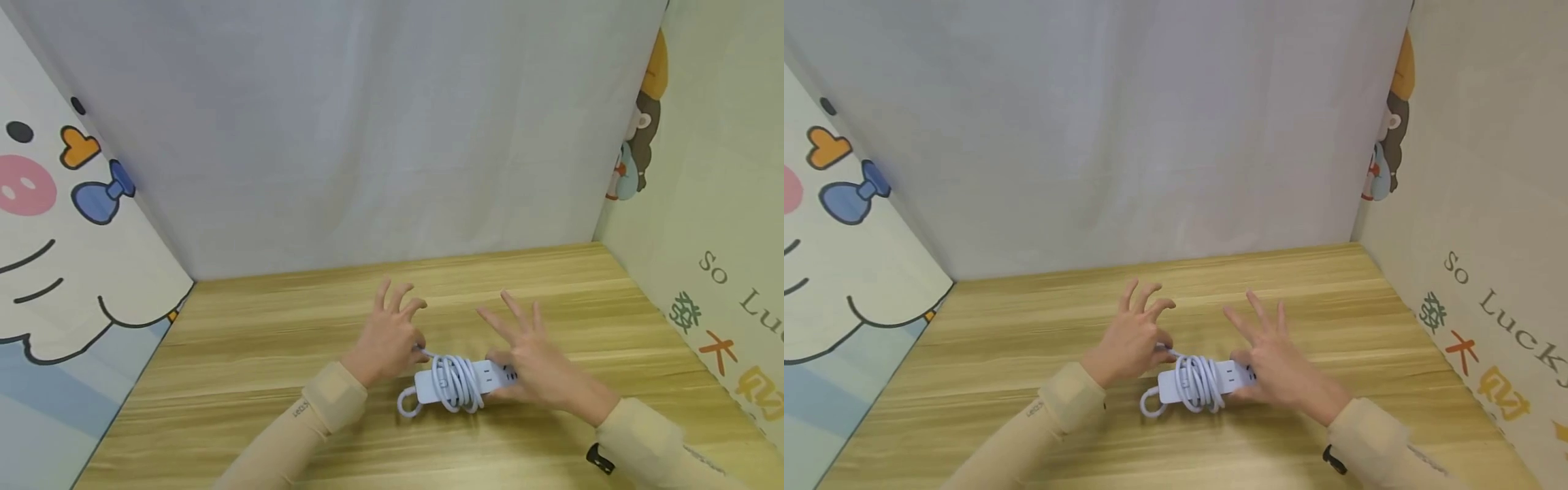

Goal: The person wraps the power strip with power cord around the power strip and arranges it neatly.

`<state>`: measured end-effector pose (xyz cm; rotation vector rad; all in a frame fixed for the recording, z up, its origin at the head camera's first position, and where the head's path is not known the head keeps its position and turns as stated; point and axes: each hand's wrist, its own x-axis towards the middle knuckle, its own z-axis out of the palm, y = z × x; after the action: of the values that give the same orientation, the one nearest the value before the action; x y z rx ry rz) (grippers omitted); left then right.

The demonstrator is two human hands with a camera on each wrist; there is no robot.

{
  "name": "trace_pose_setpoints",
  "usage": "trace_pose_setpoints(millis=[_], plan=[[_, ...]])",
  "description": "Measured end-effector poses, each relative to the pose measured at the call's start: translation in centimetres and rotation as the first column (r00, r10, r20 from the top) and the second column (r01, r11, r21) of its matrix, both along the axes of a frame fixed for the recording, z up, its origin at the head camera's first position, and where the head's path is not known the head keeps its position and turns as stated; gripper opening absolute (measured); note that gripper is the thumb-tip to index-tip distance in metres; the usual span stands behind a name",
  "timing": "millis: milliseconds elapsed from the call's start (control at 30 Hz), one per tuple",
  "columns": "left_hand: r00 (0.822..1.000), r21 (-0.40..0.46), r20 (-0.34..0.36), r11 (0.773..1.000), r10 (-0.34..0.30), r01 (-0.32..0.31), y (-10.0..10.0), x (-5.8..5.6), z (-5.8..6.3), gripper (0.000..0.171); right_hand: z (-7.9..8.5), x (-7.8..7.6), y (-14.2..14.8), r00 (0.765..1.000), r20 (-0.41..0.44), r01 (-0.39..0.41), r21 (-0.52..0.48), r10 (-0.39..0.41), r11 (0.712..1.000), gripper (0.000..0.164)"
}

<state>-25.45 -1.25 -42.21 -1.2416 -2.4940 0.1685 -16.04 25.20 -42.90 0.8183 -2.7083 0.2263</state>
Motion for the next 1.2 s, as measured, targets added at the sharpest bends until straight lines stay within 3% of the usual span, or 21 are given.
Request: trace_pose_setpoints(millis=[200, 400, 667, 900, 1200], plan=[[0.993, -0.073, 0.113, 0.997, 0.040, -0.032, 0.1, 0.2, -0.8, 0.021, -0.4, 0.2, -0.5, 0.984, 0.175, 0.046, -0.033, -0.039, 0.998, 0.060], [0.977, -0.101, 0.201, 0.993, 0.074, -0.055, 0.1, -0.1, -1.5, 0.014, -0.4, -0.2, -0.2, 0.960, 0.277, 0.067, -0.058, -0.048, 0.996, 0.058], [0.968, -0.011, 0.240, 0.997, 0.080, -0.080, 0.8, -1.5, -2.1, 0.015, -0.4, -1.2, 0.9, 0.959, 0.278, 0.067, -0.047, -0.052, 0.997, 0.054], [0.938, -0.017, 0.338, 0.997, 0.076, -0.075, 0.9, -1.1, -2.8, 0.020, -1.2, -0.6, 1.0, 0.946, 0.324, 0.050, -0.046, -0.032, 0.998, 0.054], [0.931, 0.012, 0.361, 0.998, 0.060, -0.069, 1.5, -1.4, -2.4, 0.022, -1.0, -0.9, 1.6, 0.946, 0.321, 0.058, -0.050, -0.039, 0.997, 0.052]])
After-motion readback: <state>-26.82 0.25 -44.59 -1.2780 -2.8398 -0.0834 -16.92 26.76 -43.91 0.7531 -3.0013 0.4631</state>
